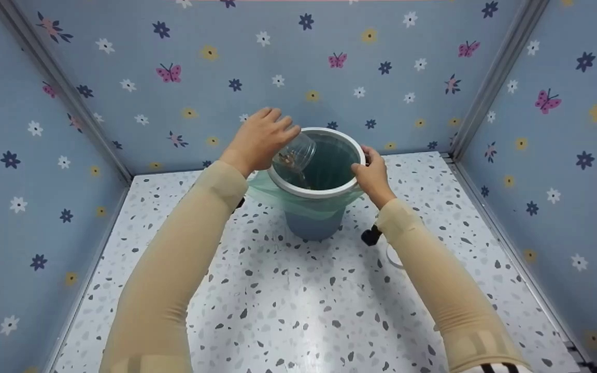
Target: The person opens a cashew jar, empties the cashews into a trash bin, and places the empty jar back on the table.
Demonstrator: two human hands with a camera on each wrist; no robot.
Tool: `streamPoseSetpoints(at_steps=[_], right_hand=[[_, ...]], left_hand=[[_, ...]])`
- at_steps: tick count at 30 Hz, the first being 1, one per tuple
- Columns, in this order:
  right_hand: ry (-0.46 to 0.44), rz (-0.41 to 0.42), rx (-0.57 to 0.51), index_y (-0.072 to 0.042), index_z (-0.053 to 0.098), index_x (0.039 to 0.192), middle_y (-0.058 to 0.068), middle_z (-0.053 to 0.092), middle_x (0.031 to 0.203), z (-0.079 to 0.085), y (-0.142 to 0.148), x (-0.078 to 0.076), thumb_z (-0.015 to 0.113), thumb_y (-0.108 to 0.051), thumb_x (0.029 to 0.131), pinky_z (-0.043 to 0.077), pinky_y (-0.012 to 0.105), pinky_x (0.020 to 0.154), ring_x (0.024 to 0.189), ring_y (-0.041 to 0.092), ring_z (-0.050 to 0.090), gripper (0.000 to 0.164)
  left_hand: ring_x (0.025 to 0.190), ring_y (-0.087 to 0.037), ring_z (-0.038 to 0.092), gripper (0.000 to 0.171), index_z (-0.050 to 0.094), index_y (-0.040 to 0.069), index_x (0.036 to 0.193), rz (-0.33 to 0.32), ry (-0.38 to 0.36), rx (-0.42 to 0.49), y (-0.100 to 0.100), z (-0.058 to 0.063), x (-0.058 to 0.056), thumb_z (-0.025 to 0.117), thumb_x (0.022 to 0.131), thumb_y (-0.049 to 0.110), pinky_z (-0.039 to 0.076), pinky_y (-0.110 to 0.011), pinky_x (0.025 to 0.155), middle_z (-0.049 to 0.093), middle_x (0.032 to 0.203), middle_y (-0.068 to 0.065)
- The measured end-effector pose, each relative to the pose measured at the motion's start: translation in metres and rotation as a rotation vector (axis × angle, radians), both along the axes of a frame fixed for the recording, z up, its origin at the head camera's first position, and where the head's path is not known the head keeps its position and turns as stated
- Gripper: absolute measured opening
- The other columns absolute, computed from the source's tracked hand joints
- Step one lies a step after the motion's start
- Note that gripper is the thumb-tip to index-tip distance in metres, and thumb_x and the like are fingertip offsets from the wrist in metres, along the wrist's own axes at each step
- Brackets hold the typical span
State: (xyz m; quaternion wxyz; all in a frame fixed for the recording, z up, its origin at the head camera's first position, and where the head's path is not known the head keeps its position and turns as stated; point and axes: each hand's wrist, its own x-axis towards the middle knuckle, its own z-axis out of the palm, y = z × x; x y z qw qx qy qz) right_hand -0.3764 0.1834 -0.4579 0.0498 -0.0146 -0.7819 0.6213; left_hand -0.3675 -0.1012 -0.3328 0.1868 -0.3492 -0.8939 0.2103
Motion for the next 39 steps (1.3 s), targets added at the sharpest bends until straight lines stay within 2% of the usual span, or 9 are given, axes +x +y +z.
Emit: streamPoseSetpoints(at_steps=[5,14,21,30,34,39], right_hand=[[-0.007,-0.003,0.001,-0.006,0.043,0.164,0.021,0.056,0.156,0.0002,0.0006,-0.0003,0.056,-0.003,0.103,0.053,0.051,0.117,0.143,0.035,0.058,0.063],[0.014,-0.007,0.012,-0.003,0.044,0.163,0.023,0.056,0.157,-0.0013,-0.0002,-0.0002,0.055,-0.002,0.101,0.054,0.052,0.116,0.144,0.037,0.057,0.063],[-0.004,-0.014,0.013,-0.004,0.042,0.164,0.021,0.054,0.16,0.0001,-0.0003,0.0007,0.056,-0.002,0.102,0.052,0.05,0.118,0.146,0.036,0.056,0.064],[-0.009,-0.013,0.017,-0.006,0.042,0.165,0.02,0.053,0.161,0.0001,0.0002,0.0007,0.056,-0.003,0.103,0.05,0.05,0.12,0.147,0.035,0.056,0.063],[-0.01,-0.01,0.016,-0.006,0.043,0.164,0.02,0.054,0.16,0.0002,-0.0001,0.0006,0.056,-0.004,0.103,0.05,0.05,0.12,0.146,0.035,0.056,0.062],[-0.011,-0.007,0.013,-0.006,0.043,0.164,0.02,0.054,0.161,0.0007,-0.0003,0.0005,0.056,-0.003,0.103,0.051,0.05,0.119,0.146,0.035,0.056,0.063]], left_hand=[[0.142,-0.037,0.056,0.076,0.053,0.013,0.155,-0.007,0.014,-0.032,0.0009,0.001,0.0005,0.088,0.088,0.01,0.04,-0.048,0.129,0.062,0.15,-0.015],[0.146,-0.038,0.053,0.076,0.052,0.015,0.155,-0.071,0.008,-0.075,0.0032,0.0003,0.0011,0.086,0.088,0.008,0.037,-0.048,0.131,0.06,0.153,-0.015],[0.147,-0.037,0.052,0.075,0.05,0.017,0.157,-0.068,-0.003,-0.139,0.0033,0.0005,0.0002,0.084,0.091,0.009,0.036,-0.047,0.132,0.058,0.156,-0.013],[0.15,-0.037,0.049,0.078,0.049,0.018,0.159,-0.051,-0.02,-0.17,0.0044,0.0005,0.0008,0.086,0.09,0.012,0.034,-0.047,0.132,0.057,0.159,-0.013],[0.148,-0.038,0.051,0.081,0.051,0.017,0.158,-0.039,-0.029,-0.113,0.0043,-0.0009,0.0015,0.089,0.087,0.013,0.035,-0.048,0.132,0.059,0.156,-0.015],[0.14,-0.039,0.056,0.078,0.055,0.013,0.155,-0.032,-0.068,0.065,0.0011,-0.0057,0.0014,0.089,0.085,0.009,0.041,-0.049,0.128,0.063,0.149,-0.017]])
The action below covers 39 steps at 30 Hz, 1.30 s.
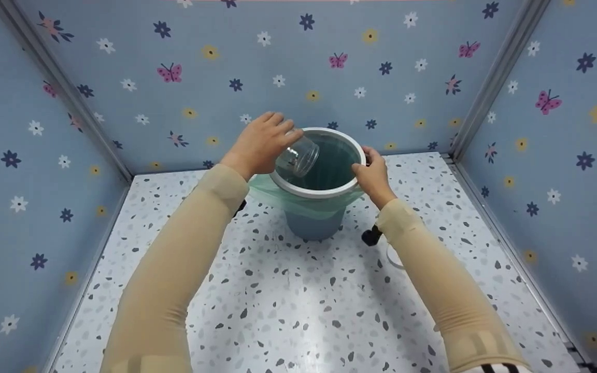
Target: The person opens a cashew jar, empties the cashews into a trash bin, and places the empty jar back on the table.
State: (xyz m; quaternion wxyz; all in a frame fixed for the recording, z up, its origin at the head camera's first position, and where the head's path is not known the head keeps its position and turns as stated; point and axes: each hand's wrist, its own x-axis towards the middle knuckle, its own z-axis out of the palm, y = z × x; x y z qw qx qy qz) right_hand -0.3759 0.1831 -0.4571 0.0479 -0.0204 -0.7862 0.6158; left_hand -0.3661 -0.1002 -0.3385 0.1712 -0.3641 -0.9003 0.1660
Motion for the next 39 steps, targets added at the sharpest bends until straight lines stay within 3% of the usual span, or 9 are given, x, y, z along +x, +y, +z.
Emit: streamPoseSetpoints(at_steps=[10,26,39], right_hand=[[0.02,0.013,-0.001,-0.004,0.043,0.163,0.023,0.056,0.157,-0.001,0.002,-0.001,0.055,-0.001,0.103,0.054,0.051,0.116,0.144,0.037,0.057,0.062],[0.026,0.01,0.015,-0.003,0.044,0.163,0.023,0.056,0.158,-0.002,0.003,-0.002,0.055,-0.001,0.103,0.053,0.051,0.116,0.144,0.036,0.058,0.061],[0.015,0.007,0.013,-0.004,0.043,0.163,0.021,0.055,0.159,-0.002,0.001,0.0,0.055,-0.003,0.102,0.052,0.05,0.118,0.145,0.036,0.057,0.062]], left_hand=[[0.137,-0.042,0.057,0.077,0.057,0.011,0.153,0.04,-0.127,0.303,-0.008,-0.013,-0.001,0.088,0.082,0.006,0.042,-0.056,0.126,0.064,0.146,-0.019],[0.142,-0.04,0.052,0.087,0.053,0.011,0.159,0.125,-0.207,0.473,-0.017,-0.023,-0.001,0.093,0.082,0.019,0.038,-0.055,0.129,0.06,0.154,-0.016],[0.144,-0.039,0.052,0.09,0.052,0.012,0.16,0.141,-0.196,0.601,-0.022,-0.036,0.005,0.094,0.081,0.024,0.041,-0.054,0.127,0.059,0.155,-0.015]])
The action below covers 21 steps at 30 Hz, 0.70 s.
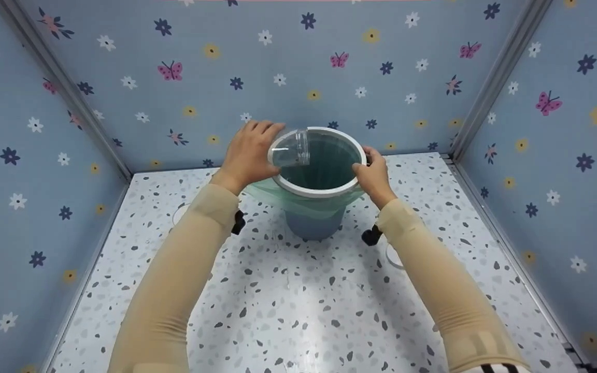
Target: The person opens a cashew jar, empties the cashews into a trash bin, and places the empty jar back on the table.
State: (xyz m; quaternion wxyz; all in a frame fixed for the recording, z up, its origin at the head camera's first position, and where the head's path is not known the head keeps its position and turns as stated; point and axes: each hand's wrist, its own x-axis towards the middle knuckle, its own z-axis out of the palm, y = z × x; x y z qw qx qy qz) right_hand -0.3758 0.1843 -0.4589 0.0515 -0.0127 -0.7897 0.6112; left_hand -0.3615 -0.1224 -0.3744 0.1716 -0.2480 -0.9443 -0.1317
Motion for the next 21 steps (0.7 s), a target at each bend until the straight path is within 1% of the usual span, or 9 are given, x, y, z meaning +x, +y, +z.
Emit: streamPoseSetpoints(at_steps=[7,11,16,21], right_hand=[[-0.015,-0.006,-0.002,-0.006,0.044,0.164,0.02,0.056,0.158,0.0,-0.001,0.0,0.056,-0.004,0.103,0.051,0.05,0.119,0.144,0.035,0.058,0.062],[-0.012,-0.008,0.0,-0.006,0.044,0.164,0.019,0.055,0.159,0.0,-0.001,0.0,0.056,-0.003,0.104,0.05,0.05,0.12,0.146,0.035,0.057,0.061],[-0.032,-0.012,-0.002,-0.007,0.042,0.165,0.018,0.054,0.161,0.0,-0.001,0.0,0.055,-0.004,0.105,0.048,0.048,0.122,0.148,0.033,0.055,0.061],[-0.026,-0.005,0.006,-0.007,0.042,0.164,0.018,0.055,0.16,0.0,0.0,-0.002,0.056,-0.004,0.105,0.049,0.049,0.122,0.147,0.033,0.056,0.061]], left_hand=[[0.14,-0.039,0.053,0.092,0.052,0.013,0.159,0.005,-0.018,0.091,-0.003,-0.01,0.002,0.096,0.08,0.027,0.046,-0.057,0.12,0.06,0.154,-0.015],[0.143,-0.039,0.052,0.093,0.051,0.014,0.161,0.023,-0.039,0.152,-0.004,-0.013,0.003,0.097,0.08,0.027,0.044,-0.057,0.122,0.058,0.156,-0.014],[0.144,-0.038,0.051,0.094,0.05,0.015,0.162,0.05,-0.071,0.226,-0.005,-0.018,0.008,0.097,0.081,0.029,0.042,-0.056,0.124,0.058,0.157,-0.014],[0.144,-0.037,0.05,0.095,0.05,0.013,0.162,0.068,-0.075,0.277,-0.009,-0.023,0.011,0.097,0.082,0.03,0.043,-0.056,0.124,0.057,0.158,-0.014]])
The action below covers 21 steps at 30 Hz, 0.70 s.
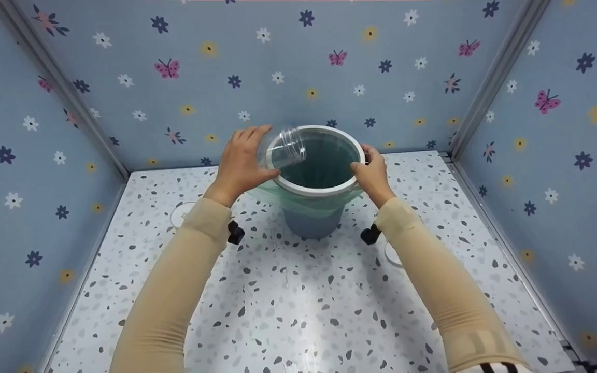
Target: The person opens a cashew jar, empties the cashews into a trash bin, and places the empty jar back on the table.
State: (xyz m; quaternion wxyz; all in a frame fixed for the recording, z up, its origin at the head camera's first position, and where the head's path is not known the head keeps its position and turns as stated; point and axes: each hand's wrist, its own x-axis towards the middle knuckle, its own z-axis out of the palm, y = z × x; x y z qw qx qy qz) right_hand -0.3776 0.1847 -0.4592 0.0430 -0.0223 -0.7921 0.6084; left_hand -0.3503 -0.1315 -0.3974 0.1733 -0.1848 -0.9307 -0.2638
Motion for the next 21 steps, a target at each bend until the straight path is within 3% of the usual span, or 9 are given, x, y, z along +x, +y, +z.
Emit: streamPoseSetpoints(at_steps=[9,21], right_hand=[[0.03,0.003,0.001,-0.005,0.045,0.163,0.02,0.057,0.157,-0.001,0.001,0.0,0.056,-0.003,0.102,0.051,0.05,0.119,0.145,0.035,0.058,0.062],[0.02,0.002,-0.005,-0.005,0.043,0.164,0.021,0.056,0.158,0.0,-0.001,-0.001,0.054,-0.002,0.103,0.052,0.049,0.119,0.146,0.035,0.057,0.063]], left_hand=[[0.147,-0.038,0.049,0.094,0.05,0.014,0.162,0.021,0.015,0.107,-0.009,-0.005,0.006,0.096,0.082,0.032,0.042,-0.058,0.124,0.057,0.159,-0.012],[0.144,-0.038,0.051,0.098,0.052,0.006,0.159,0.028,0.044,0.285,-0.019,-0.02,0.013,0.1,0.077,0.028,0.041,-0.056,0.124,0.06,0.152,-0.016]])
